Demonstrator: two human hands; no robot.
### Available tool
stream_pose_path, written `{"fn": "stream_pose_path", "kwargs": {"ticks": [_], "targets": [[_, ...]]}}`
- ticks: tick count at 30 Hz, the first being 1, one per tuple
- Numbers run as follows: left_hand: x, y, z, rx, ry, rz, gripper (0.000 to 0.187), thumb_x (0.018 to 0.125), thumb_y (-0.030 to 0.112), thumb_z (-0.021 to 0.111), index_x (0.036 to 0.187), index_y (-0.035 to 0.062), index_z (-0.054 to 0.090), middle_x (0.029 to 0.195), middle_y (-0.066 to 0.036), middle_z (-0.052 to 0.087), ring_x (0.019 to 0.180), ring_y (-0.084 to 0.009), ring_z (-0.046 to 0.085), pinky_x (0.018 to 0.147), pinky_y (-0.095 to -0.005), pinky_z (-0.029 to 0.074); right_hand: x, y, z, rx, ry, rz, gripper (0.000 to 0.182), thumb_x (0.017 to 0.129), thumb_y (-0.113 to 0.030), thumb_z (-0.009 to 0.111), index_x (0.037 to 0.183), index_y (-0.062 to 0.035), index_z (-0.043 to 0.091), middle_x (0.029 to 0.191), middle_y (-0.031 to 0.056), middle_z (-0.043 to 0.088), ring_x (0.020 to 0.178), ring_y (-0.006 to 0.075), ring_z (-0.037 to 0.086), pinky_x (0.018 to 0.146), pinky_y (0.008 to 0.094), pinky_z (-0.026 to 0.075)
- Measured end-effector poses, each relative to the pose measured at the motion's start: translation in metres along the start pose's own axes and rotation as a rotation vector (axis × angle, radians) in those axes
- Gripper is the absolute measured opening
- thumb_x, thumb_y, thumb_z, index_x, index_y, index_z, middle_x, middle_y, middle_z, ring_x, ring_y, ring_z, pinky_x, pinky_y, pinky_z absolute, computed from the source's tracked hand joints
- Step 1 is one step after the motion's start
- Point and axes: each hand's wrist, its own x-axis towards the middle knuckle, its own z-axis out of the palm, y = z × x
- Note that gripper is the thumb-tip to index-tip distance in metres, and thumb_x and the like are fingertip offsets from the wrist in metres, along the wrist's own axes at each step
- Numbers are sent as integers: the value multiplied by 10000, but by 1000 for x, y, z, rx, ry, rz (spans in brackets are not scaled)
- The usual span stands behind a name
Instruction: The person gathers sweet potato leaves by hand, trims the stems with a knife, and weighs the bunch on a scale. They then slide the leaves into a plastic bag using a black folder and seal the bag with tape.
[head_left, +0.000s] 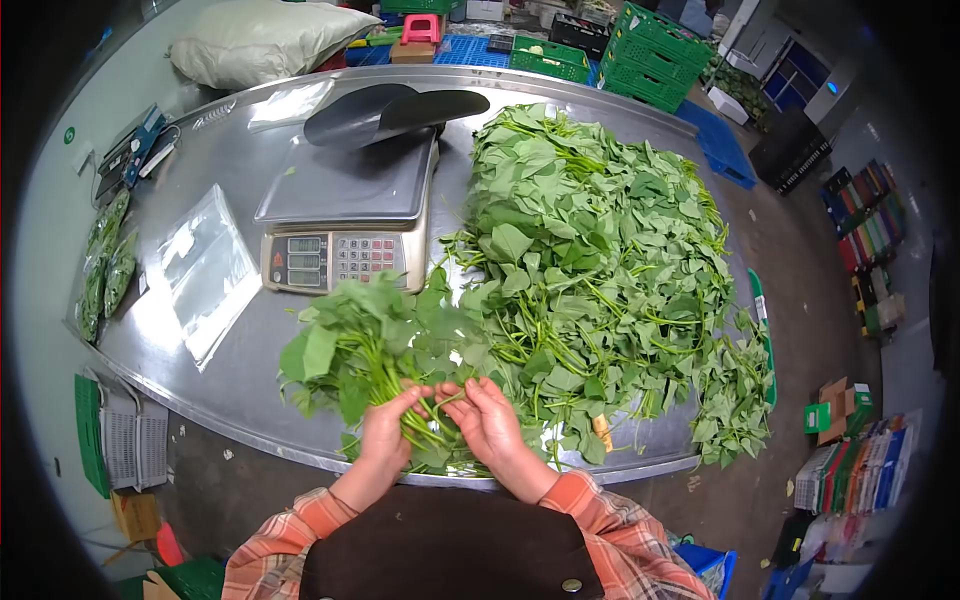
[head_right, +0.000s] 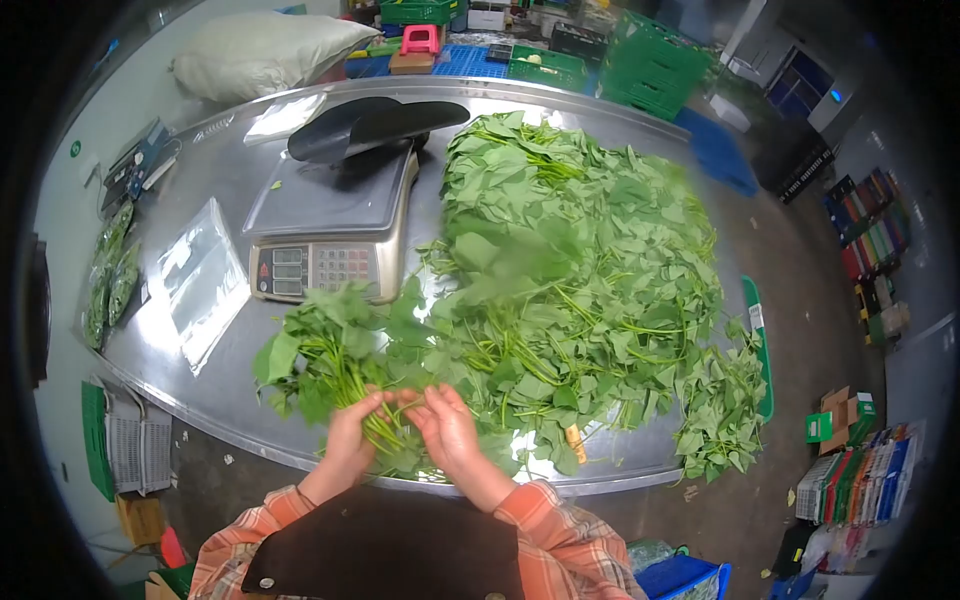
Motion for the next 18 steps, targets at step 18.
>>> {"fn": "stream_pose_path", "kwargs": {"ticks": [18], "targets": [[9,39,-17,-280,-293,-123,270,836,161,612,1043,8,530,744,-45,558,666,-158,501,645,-314,428,28,-130,-9,-1426,51,-796,167,816,-141,629,903,-4,587,871,102,579,717,188,584,672,285,466]]}}
